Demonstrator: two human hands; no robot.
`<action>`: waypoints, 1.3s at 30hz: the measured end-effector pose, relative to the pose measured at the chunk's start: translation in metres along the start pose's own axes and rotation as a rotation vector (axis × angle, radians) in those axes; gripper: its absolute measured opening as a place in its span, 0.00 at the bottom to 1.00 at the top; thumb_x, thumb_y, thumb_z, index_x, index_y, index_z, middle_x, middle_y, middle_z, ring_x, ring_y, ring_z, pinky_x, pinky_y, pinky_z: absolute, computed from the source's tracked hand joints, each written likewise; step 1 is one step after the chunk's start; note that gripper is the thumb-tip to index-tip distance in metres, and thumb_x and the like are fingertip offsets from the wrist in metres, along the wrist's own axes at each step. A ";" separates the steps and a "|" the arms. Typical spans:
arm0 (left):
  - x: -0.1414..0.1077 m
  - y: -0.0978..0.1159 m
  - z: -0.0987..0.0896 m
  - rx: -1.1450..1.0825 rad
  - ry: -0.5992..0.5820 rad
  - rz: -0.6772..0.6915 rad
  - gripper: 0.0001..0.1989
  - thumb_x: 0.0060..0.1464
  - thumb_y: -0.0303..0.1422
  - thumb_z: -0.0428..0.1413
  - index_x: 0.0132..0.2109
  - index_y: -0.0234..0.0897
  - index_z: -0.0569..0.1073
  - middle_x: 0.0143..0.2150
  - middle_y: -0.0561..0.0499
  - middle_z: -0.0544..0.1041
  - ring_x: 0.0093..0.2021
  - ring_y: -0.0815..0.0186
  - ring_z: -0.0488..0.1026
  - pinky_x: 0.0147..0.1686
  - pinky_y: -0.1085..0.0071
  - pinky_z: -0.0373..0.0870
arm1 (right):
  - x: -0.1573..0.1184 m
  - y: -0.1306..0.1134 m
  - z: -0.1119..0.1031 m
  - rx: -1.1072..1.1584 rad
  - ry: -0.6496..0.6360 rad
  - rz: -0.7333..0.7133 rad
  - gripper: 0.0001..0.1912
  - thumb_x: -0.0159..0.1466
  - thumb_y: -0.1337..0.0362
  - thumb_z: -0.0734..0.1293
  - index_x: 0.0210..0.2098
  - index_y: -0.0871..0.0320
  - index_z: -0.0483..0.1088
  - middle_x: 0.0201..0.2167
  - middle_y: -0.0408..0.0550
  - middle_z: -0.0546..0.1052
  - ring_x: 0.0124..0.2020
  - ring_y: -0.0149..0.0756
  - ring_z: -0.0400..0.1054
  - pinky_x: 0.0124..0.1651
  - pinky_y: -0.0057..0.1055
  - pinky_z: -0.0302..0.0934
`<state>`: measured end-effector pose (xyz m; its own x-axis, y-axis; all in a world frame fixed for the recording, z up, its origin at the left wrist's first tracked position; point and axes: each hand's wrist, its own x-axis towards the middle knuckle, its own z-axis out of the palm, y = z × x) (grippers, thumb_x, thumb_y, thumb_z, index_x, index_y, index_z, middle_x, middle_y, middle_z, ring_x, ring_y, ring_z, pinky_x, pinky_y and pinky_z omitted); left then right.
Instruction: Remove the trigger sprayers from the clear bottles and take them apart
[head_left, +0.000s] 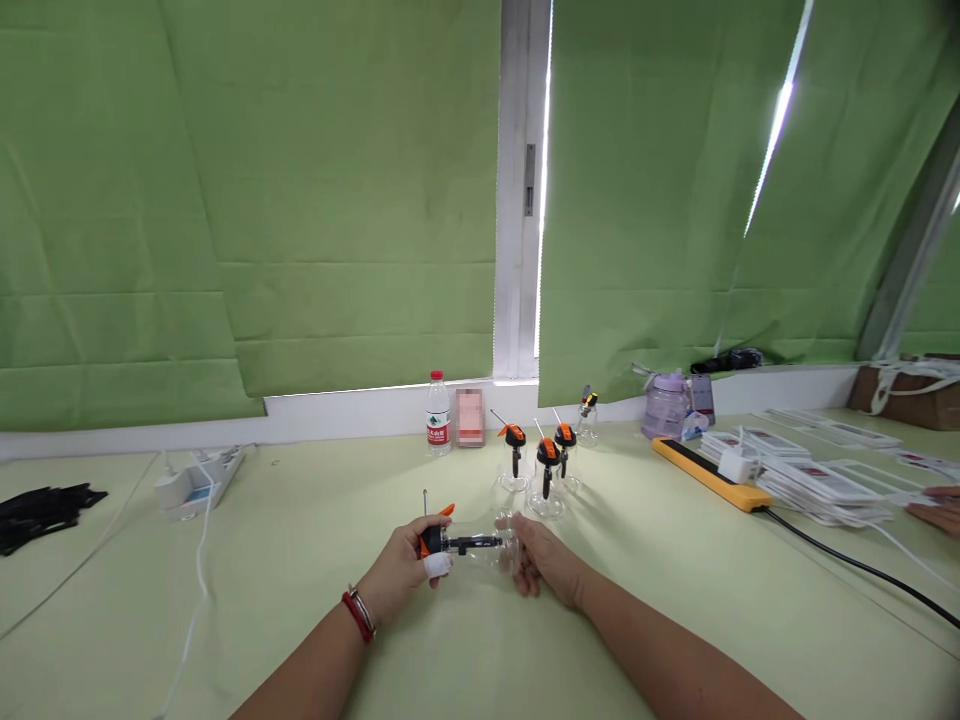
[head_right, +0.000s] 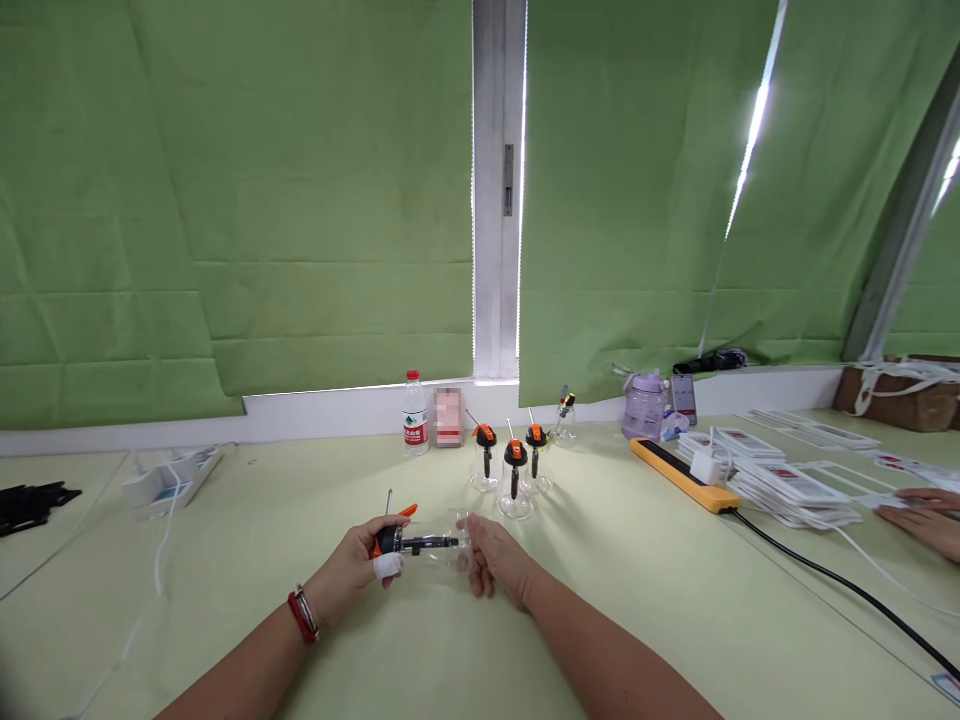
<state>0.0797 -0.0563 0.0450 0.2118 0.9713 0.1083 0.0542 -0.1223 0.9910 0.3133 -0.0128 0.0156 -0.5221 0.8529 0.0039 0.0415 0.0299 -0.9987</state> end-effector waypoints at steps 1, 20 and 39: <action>0.000 0.000 0.000 -0.017 0.015 -0.003 0.25 0.40 0.36 0.64 0.47 0.34 0.69 0.26 0.57 0.68 0.23 0.71 0.66 0.23 0.71 0.65 | -0.001 -0.001 0.000 -0.052 0.011 -0.059 0.38 0.60 0.37 0.51 0.60 0.56 0.51 0.40 0.54 0.74 0.23 0.29 0.68 0.18 0.23 0.55; -0.003 0.003 0.000 -0.003 -0.060 0.001 0.26 0.41 0.38 0.64 0.47 0.33 0.69 0.23 0.56 0.69 0.21 0.70 0.66 0.22 0.71 0.64 | -0.006 0.000 -0.002 -0.721 0.046 -0.578 0.36 0.61 0.47 0.59 0.61 0.57 0.43 0.50 0.57 0.63 0.47 0.44 0.63 0.50 0.40 0.58; -0.005 -0.002 0.001 0.104 -0.080 0.089 0.25 0.39 0.35 0.65 0.47 0.36 0.72 0.35 0.48 0.73 0.35 0.65 0.69 0.36 0.69 0.68 | 0.000 -0.002 -0.001 -0.304 0.103 -0.299 0.22 0.65 0.46 0.50 0.50 0.53 0.55 0.30 0.43 0.67 0.29 0.32 0.61 0.34 0.30 0.58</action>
<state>0.0799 -0.0613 0.0422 0.2972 0.9367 0.1848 0.1316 -0.2319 0.9638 0.3143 -0.0119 0.0178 -0.4623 0.8303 0.3113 0.1581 0.4226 -0.8924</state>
